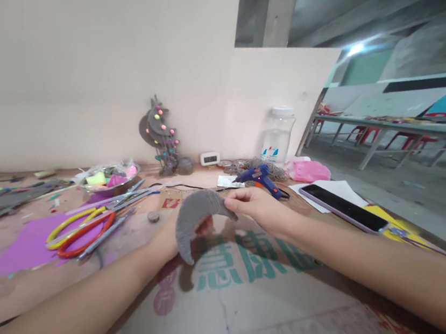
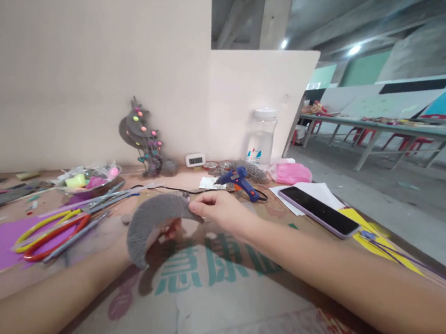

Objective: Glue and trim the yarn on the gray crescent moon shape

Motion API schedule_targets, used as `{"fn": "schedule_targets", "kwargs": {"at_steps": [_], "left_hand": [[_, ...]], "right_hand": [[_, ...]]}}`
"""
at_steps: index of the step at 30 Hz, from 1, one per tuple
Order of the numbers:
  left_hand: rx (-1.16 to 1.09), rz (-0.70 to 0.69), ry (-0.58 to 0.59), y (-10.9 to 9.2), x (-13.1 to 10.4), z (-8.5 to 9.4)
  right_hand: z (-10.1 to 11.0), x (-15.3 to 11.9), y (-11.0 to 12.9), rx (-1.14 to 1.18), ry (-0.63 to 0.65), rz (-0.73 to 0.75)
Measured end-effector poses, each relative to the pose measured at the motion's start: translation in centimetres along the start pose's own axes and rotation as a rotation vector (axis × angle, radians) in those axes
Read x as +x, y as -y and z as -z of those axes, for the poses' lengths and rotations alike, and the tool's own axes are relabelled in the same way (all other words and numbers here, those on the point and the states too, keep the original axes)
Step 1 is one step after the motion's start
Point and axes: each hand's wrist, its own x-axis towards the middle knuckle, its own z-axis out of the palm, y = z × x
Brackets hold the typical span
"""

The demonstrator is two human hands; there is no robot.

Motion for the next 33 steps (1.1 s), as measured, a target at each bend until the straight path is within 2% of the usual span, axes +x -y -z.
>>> {"fn": "schedule_targets", "kwargs": {"at_steps": [2, 4, 6, 8, 10, 12, 14, 16, 21, 25, 33], "left_hand": [[0.011, -0.038, 0.102, 0.1, -0.1, -0.3], [0.018, -0.084, 0.124, 0.2, -0.4, -0.5], [0.079, -0.152, 0.055, 0.0, -0.6, -0.4], [0.155, -0.168, -0.044, -0.1, -0.6, -0.1], [0.202, -0.127, -0.098, -0.3, -0.5, 0.2], [0.233, -0.006, -0.101, -0.5, -0.2, 0.4], [0.274, 0.175, -0.095, -0.5, 0.0, 0.5], [0.302, 0.295, -0.094, -0.4, 0.1, 0.6], [0.291, 0.254, -0.061, -0.4, 0.0, 0.4], [0.269, 0.245, -0.084, -0.7, -0.1, 0.5], [0.151, 0.249, -0.153, -0.3, 0.0, 0.8]], "right_hand": [[-0.4, 0.2, -0.4, 0.043, -0.058, -0.039], [-0.8, 0.4, -0.8, 0.031, -0.100, -0.092], [-1.1, 0.5, -1.0, -0.014, -0.115, -0.123], [-1.4, 0.5, -1.0, -0.092, -0.094, -0.081], [-1.7, 0.6, -0.9, -0.192, -0.058, 0.019], [-1.9, 0.6, -0.8, -0.280, -0.030, 0.100], [-2.0, 0.7, -0.8, -0.332, -0.017, 0.122], [-2.0, 0.8, -0.9, -0.332, -0.014, 0.102], [-1.9, 0.5, -0.9, -0.226, -0.044, 0.057], [-1.6, -0.1, -0.8, -0.263, 0.010, 0.059], [-0.7, -0.3, -1.7, -0.460, 0.030, 0.241]]}}
